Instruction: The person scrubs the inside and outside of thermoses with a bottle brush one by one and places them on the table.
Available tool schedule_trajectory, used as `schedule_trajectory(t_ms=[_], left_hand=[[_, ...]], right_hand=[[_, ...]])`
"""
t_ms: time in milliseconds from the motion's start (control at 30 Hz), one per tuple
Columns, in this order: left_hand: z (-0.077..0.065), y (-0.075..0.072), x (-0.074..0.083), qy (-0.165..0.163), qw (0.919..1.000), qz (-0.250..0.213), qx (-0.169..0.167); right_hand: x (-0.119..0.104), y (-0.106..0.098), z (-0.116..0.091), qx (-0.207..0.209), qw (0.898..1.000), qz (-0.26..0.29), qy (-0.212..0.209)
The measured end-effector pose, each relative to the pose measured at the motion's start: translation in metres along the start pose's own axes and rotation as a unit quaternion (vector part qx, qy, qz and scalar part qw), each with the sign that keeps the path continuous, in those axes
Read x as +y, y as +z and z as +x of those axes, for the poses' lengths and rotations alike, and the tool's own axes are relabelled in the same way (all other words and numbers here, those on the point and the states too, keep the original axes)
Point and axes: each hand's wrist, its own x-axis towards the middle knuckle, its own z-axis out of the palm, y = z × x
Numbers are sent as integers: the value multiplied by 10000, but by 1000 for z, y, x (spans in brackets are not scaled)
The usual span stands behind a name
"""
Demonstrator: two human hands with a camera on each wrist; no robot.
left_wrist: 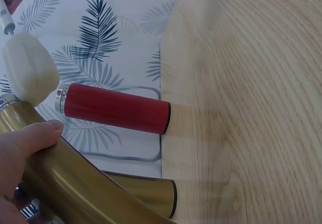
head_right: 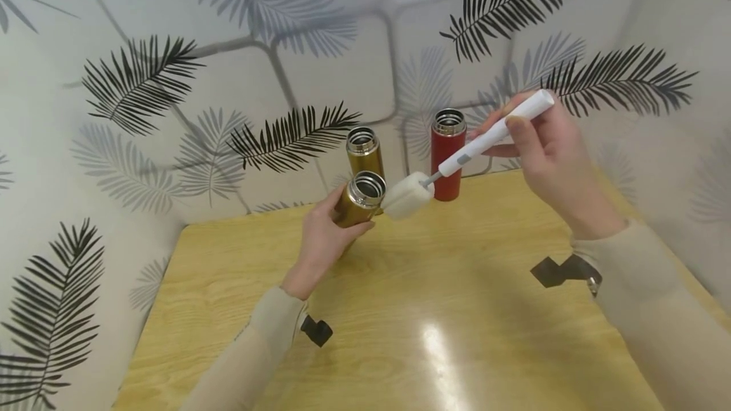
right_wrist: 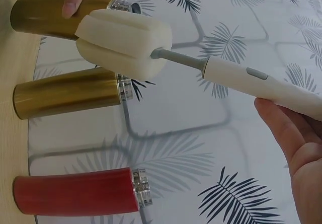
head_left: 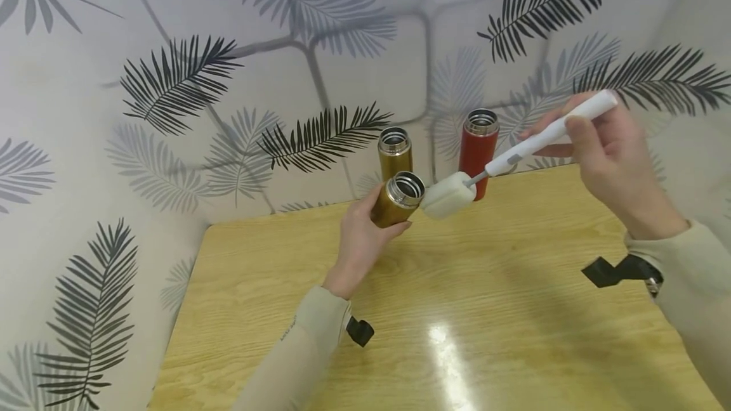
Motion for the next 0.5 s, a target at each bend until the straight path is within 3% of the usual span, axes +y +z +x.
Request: schedule_trajectory(t_ms=[367, 500], left_hand=[[-2, 1, 3, 33, 9997, 193, -149], [-3, 4, 5, 219, 9991, 278, -241]], right_hand=[[-5, 16, 1, -89, 9964, 840, -7], [-7, 20, 3, 13, 9972, 741, -31]])
